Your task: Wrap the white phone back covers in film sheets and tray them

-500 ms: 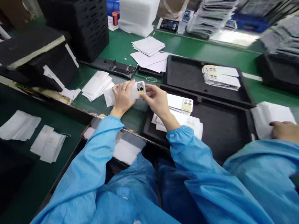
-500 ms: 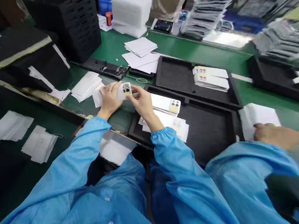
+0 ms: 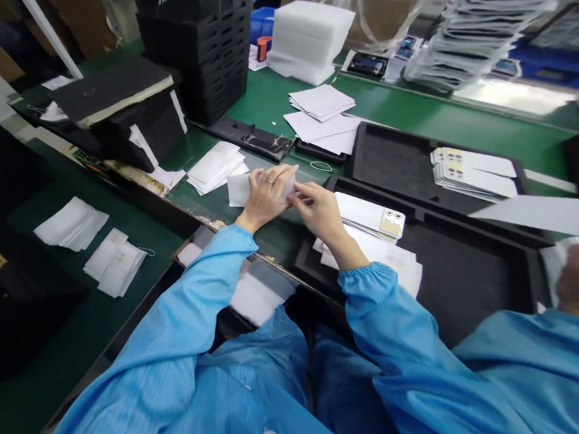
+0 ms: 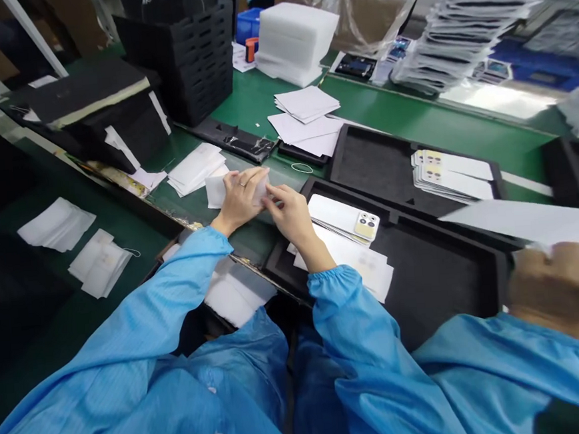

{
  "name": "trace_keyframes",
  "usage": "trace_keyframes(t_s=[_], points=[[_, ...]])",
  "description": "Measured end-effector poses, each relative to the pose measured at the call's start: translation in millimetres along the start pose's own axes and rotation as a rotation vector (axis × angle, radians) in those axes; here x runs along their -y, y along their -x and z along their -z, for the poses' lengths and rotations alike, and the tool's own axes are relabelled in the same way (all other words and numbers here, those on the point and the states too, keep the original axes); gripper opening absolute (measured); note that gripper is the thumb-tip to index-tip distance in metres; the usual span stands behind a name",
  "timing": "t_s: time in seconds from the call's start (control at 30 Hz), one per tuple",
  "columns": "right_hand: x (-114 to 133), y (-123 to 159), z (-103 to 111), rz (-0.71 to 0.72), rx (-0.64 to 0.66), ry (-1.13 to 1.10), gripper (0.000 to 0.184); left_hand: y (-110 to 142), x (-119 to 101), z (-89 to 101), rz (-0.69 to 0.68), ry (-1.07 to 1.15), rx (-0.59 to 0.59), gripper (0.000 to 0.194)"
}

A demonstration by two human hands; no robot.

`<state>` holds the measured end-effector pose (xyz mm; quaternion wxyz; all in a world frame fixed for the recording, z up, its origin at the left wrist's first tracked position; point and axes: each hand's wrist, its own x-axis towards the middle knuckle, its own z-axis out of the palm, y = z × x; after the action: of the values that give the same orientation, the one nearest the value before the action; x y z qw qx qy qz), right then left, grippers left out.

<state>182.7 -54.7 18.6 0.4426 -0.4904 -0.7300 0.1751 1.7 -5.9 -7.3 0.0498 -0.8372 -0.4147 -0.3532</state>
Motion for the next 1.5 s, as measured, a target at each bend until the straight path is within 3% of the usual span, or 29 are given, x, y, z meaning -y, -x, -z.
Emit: trace_keyframes(t_s=[0.2,0.47,0.6,0.7,0.8,0.9,1.03,1.1,1.2,1.37,1.5], points=[[-10.2,-4.3,6.2,-0.170,-0.230,-0.080,0.034,-0.1,-1.7,3.5,0.017,0.020,0.031,0.081],[-7.4,-6.3,7.6,-0.200,-0.194,-0.237,0.038,-7.3,7.3,6.6,0.066,0.185,0.095,0.080],[-9.5,-9.1,9.5,-0.265,-0.244,-0.305,0.051,-31.2,34.8,28.9,0.143,0.162,0.075,0.081],[-12.9,-10.1,11.7,-0.306,-0.239,-0.301,0.059,-57.7,67.3,51.9,0.329,0.071,-0.018,0.074],[-12.3,-9.0,11.9,-0.328,-0.153,-0.290,0.065,-76.4,96.6,71.4,0.534,-0.023,-0.067,0.073],[-9.0,-7.9,10.7,-0.312,-0.059,-0.256,0.065,-74.2,113.8,82.9,0.646,-0.112,0.114,0.087],[-7.3,-8.1,10.3,-0.276,0.022,-0.197,0.056,-48.6,123.7,85.4,0.782,-0.163,0.428,0.131],[-7.7,-8.4,10.5,-0.254,0.038,-0.182,0.054,-37.7,127.4,83.9,0.800,-0.147,0.443,0.131],[-7.7,-8.6,11.0,-0.232,0.046,-0.157,0.050,-32.1,133.6,82.5,0.729,-0.123,0.386,0.114],[-3.2,-12.2,13.7,-0.228,0.078,-0.123,0.040,-40.1,145.6,86.6,0.625,-0.142,0.475,0.119],[3.4,-18.2,16.6,-0.229,0.084,-0.094,0.036,-48.5,145.5,94.5,0.625,-0.164,0.464,0.117]])
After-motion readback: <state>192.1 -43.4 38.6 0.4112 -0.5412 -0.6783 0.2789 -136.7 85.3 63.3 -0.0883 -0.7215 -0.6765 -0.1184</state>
